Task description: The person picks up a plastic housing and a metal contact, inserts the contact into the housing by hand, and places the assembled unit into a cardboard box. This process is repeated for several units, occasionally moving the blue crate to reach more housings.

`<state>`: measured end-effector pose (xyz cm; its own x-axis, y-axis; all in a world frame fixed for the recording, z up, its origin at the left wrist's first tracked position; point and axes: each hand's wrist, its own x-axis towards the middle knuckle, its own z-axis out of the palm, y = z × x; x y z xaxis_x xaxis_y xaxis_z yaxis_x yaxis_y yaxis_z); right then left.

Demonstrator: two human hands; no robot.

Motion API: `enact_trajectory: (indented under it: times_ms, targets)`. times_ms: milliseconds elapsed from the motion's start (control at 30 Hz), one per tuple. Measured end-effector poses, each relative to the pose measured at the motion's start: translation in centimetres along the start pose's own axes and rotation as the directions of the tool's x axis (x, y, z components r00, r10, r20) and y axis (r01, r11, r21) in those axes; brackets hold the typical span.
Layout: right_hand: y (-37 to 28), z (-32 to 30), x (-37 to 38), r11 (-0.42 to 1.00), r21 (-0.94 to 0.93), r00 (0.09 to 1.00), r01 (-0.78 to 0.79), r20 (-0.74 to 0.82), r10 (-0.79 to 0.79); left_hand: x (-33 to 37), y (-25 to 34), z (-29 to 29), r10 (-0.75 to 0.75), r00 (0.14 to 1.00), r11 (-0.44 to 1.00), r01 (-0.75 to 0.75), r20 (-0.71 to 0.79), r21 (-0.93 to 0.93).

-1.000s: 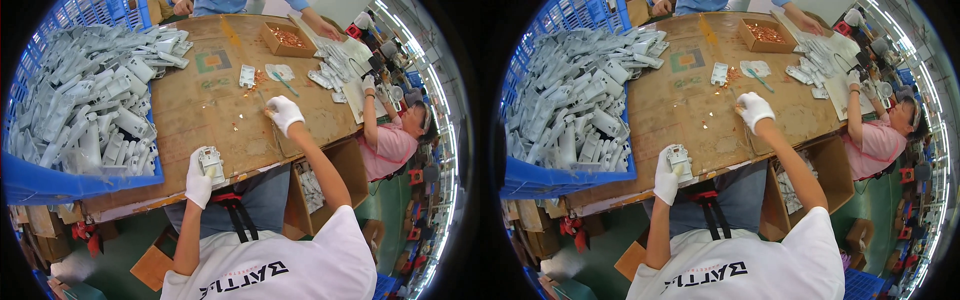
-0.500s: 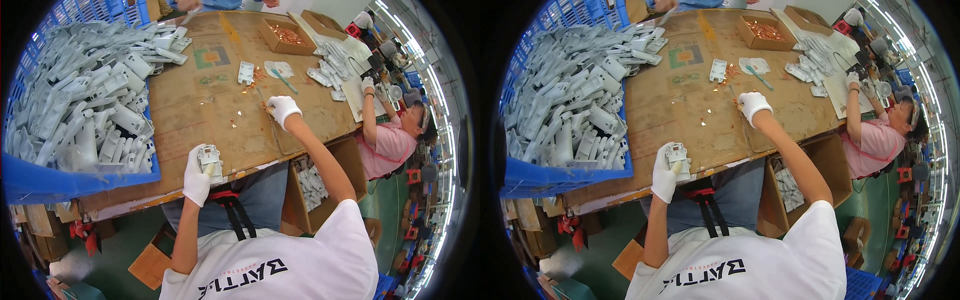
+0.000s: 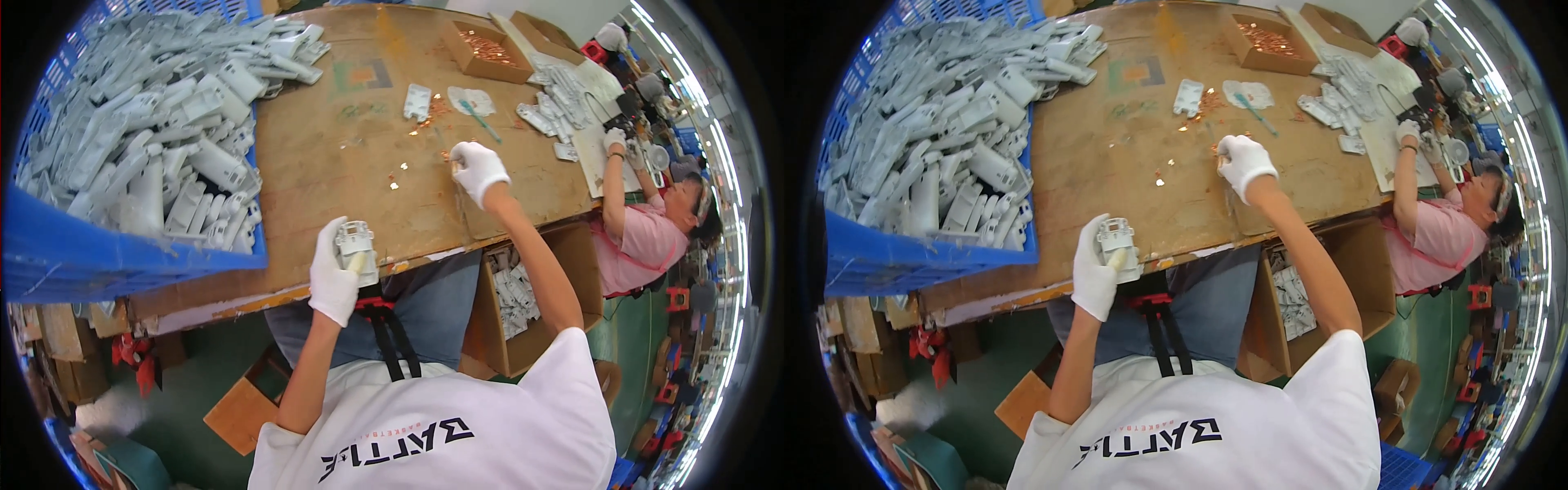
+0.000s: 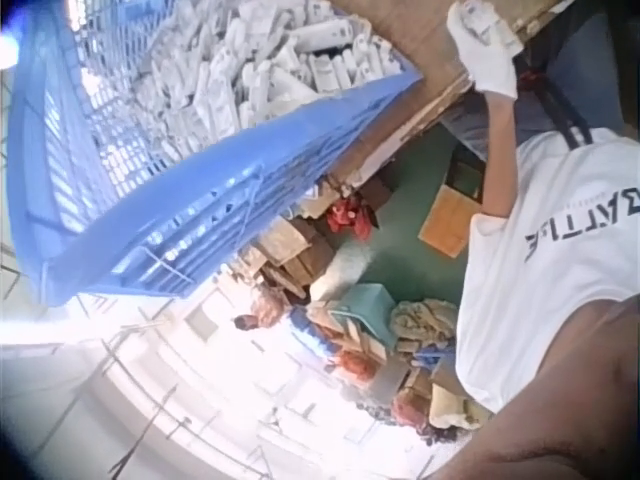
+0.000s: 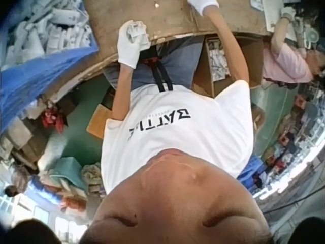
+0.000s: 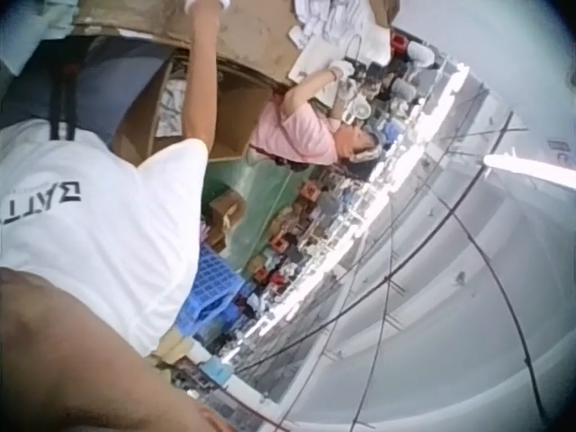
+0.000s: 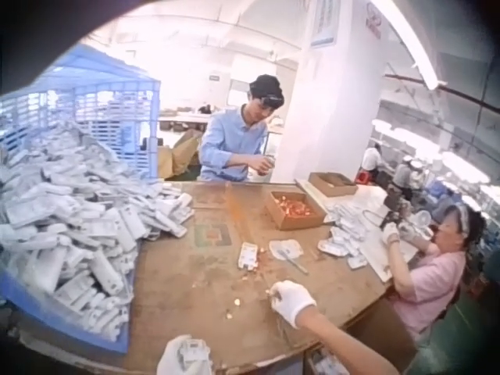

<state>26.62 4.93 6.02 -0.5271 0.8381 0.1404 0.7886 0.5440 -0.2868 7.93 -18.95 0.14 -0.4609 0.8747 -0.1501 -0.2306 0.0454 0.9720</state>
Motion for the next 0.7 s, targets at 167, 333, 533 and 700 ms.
enact_trajectory:
  times_ms: [167, 333, 533, 700]
  targets:
    - [-11.7, -0.9, -9.7, 0.712, 0.689, 0.957, 0.134, 0.097, -0.273, -4.4, 3.3, 1.8, 0.072, 0.994, 0.909, -0.030, -0.085, 0.415]
    - [-14.1, 3.8, -15.2, 0.752, 0.640, 0.983, 0.155, -0.024, -0.182, -6.8, 1.4, 1.7, 0.125, 0.986, 0.857, -0.054, -0.105, 0.512]
    - [-14.1, 6.8, -19.2, 0.811, 0.581, 0.997, 0.074, -0.071, -0.041, -9.6, -1.5, 1.8, 0.097, 0.989, 0.827, -0.019, -0.109, 0.562]
    - [-12.8, 5.1, -22.9, 0.432, 0.754, 0.869, -0.495, 0.435, 0.236, -12.8, -3.9, 2.1, 0.043, 0.996, 0.819, -0.081, 0.080, 0.568]
